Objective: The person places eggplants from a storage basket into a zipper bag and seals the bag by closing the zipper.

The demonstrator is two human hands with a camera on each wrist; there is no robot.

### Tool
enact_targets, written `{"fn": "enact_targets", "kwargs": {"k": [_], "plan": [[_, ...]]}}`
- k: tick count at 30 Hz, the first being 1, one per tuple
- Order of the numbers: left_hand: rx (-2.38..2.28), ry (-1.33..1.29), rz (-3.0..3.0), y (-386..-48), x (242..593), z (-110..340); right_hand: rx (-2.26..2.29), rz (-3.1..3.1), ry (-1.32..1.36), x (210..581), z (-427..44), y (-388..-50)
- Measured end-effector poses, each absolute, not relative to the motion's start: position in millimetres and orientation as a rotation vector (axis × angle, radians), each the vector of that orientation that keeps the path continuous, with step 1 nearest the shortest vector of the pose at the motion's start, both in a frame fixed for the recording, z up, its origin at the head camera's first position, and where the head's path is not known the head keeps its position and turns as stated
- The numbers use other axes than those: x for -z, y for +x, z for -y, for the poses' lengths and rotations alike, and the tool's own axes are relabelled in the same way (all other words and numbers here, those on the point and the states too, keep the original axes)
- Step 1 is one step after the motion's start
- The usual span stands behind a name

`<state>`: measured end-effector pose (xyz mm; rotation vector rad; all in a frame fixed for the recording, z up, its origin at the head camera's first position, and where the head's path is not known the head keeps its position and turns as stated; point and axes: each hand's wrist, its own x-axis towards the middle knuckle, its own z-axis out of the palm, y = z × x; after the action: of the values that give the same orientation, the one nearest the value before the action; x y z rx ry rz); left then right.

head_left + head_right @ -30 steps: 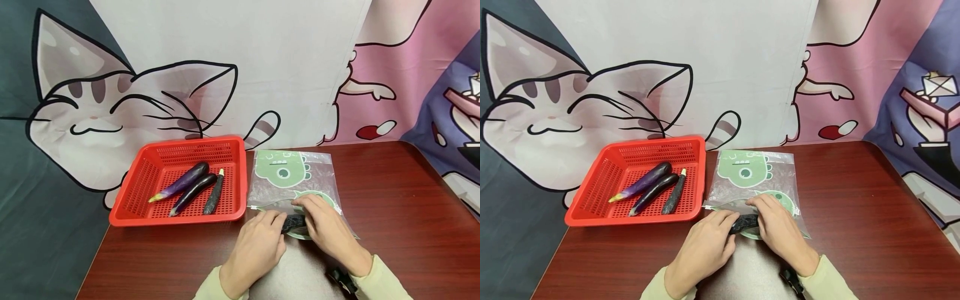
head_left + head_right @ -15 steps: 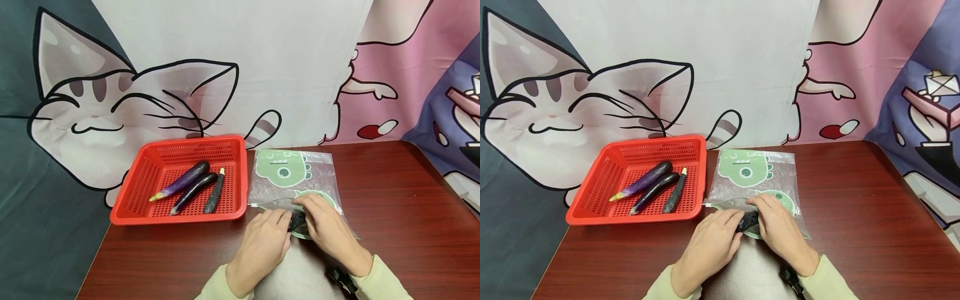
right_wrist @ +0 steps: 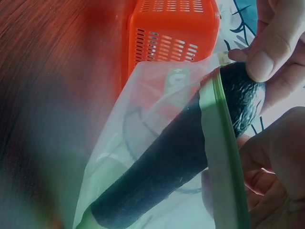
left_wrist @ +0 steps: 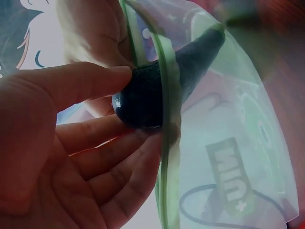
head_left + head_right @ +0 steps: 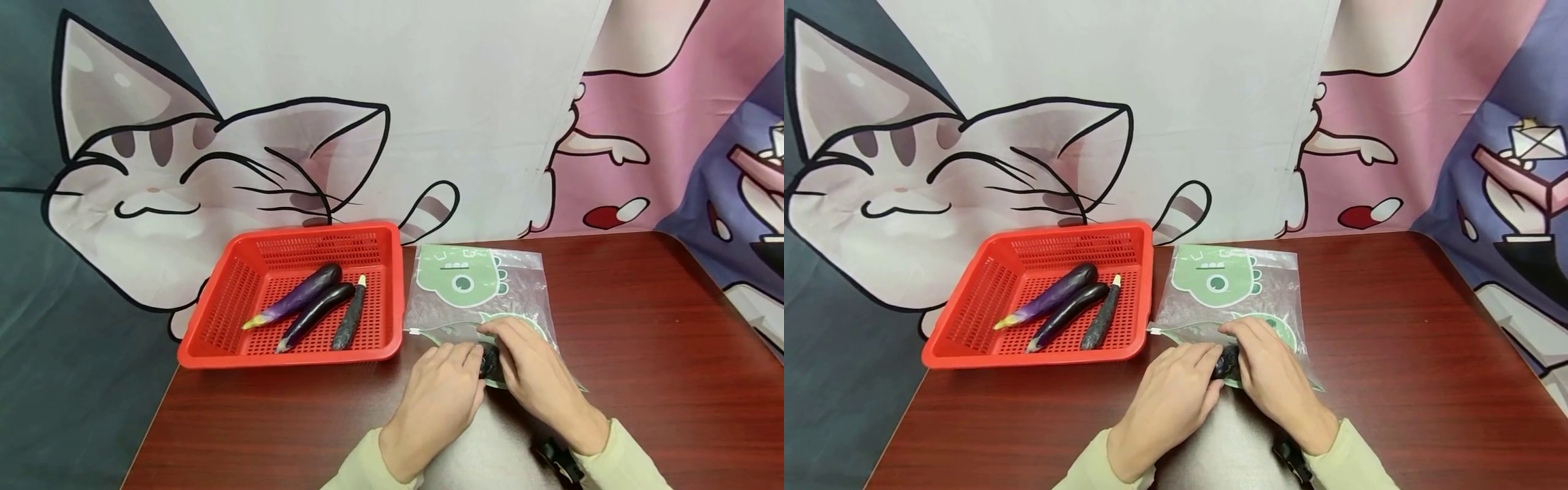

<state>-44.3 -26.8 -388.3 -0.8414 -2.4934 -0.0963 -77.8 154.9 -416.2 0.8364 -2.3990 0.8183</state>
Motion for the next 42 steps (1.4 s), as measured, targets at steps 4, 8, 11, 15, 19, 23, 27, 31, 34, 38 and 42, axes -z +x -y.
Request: {"fn": "enact_targets", "kwargs": {"k": [4, 8, 11, 15, 19, 23, 27, 31, 34, 38, 42], "plan": [[0.112, -0.827, 2.508, -45, 391, 26, -0.829, 2.388, 0.843, 416, -155, -77], [0.116, -0.813, 2.524, -47, 396, 24, -0.837, 2.377, 0.852, 416, -154, -77], [0.108, -0.796, 2.533, -48, 399, 23, -0.838, 2.38, 0.855, 416, -154, -77], [0.087, -0.762, 2.537, -49, 403, 20, -0.841, 2.373, 0.859, 416, -153, -76], [0.067, -0.717, 2.533, -50, 406, 17, -0.85, 2.361, 0.867, 416, -153, -76], [0.049, -0.677, 2.527, -51, 409, 13, -0.869, 2.374, 0.868, 415, -153, -75], [0.016, -0.646, 2.51, -53, 413, 11, -0.875, 2.381, 0.868, 414, -153, -75], [-0.022, -0.604, 2.493, -53, 415, 10, -0.864, 2.373, 0.874, 414, -152, -74], [-0.026, -0.568, 2.498, -52, 416, 9, -0.858, 2.379, 0.874, 413, -151, -73], [-0.039, -0.503, 2.492, -51, 418, 5, -0.866, 2.385, 0.877, 412, -152, -72], [-0.085, -0.428, 2.447, -50, 421, 0, -0.898, 2.385, 0.884, 411, -152, -72]]}}
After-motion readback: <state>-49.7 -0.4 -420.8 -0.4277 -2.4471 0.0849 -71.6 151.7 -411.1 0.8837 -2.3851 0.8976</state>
